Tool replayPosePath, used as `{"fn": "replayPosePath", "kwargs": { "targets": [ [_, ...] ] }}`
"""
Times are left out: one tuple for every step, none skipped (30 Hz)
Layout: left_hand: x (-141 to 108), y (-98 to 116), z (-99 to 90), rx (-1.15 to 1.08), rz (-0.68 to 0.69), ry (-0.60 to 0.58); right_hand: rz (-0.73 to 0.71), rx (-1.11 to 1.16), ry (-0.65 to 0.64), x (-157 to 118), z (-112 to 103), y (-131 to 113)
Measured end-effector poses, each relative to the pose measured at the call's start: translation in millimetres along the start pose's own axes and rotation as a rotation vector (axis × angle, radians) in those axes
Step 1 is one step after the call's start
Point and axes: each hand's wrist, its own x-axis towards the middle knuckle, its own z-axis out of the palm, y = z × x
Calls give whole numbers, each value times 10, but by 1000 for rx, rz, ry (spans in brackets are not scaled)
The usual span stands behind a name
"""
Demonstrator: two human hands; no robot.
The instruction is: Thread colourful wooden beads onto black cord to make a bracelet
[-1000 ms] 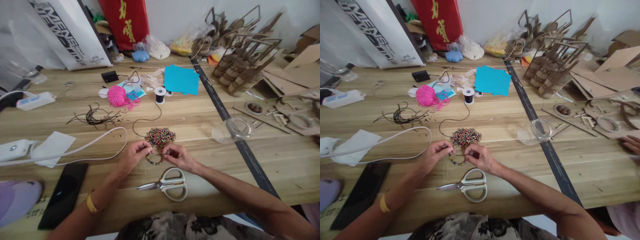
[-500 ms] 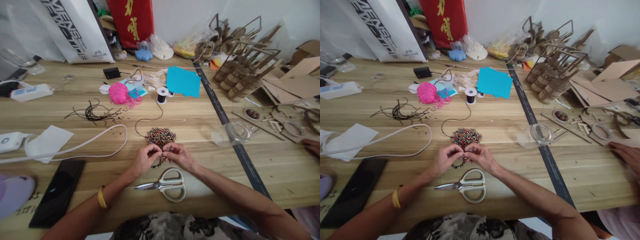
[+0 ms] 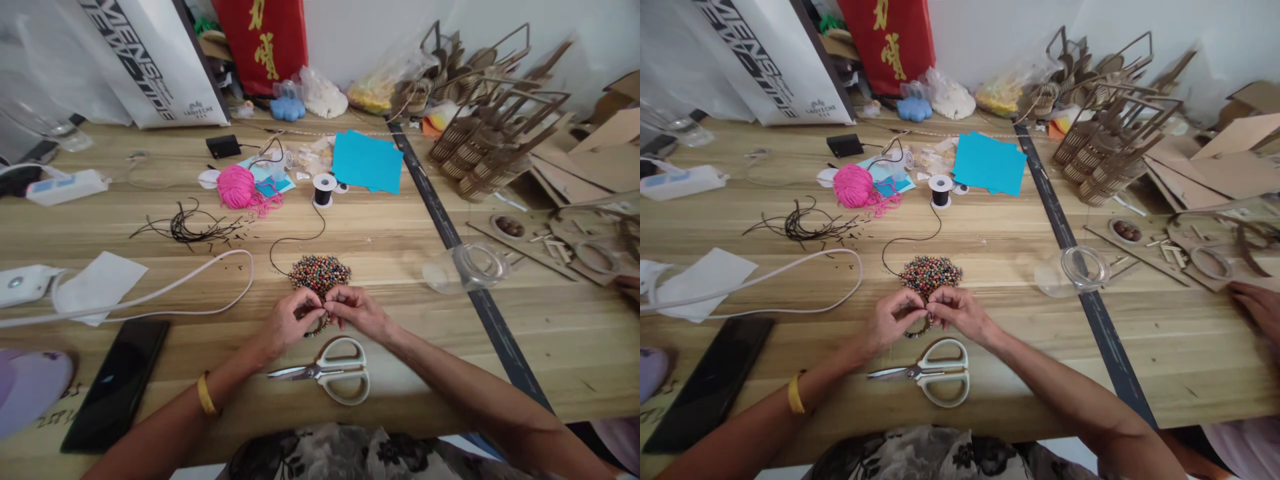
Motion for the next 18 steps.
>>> {"fn": "replayPosePath", "kwargs": {
  "targets": [
    [0,11,-2,-25,-22,-14,-12,-8,7,-6,3,-1],
    [2,24,-6,-54,-46,-31,-25,-18,14,-14,8,0],
    [4,38,-13,-80,-70,-48,-38,-28,21,-25,15,1],
    [6,52,-23,-101,-91,-61,-51,-42,29,-39,24,3],
    [9,63,-35,-118,-106,-69,-69,-60,38,-55,35,4],
    [13,71,-49,-133,-114,-79,-94,-83,50,-74,48,3],
    [16,76,-65,-148,-116,-91,-129,-116,64,-94,62,0],
    [20,77,-81,-162,-114,-108,-169,-158,80,-114,75,-6],
    [24,75,-98,-180,-113,-133,-211,-203,96,-133,87,-14],
    [27,72,-113,-202,-114,-170,-248,-244,107,-149,98,-23],
    [29,68,-126,-226,-120,-212,-274,-274,115,-162,106,-32],
    [30,65,-137,-253,-133,-255,-288,-287,118,-170,110,-39],
    [29,64,-145,-283,-152,-296,-292,-284,116,-173,112,-44],
    [27,65,-150,-315,-174,-333,-289,-270,112,-172,112,-46],
    [25,67,-152,-346,-194,-360,-280,-254,110,-167,109,-45],
    [22,71,-151,-370,-210,-371,-271,-241,114,-160,106,-42],
    [19,75,-148,-385,-223,-370,-264,-236,124,-152,102,-36],
    [16,79,-144,-392,-234,-359,-259,-235,139,-144,100,-29]
  ]
}}
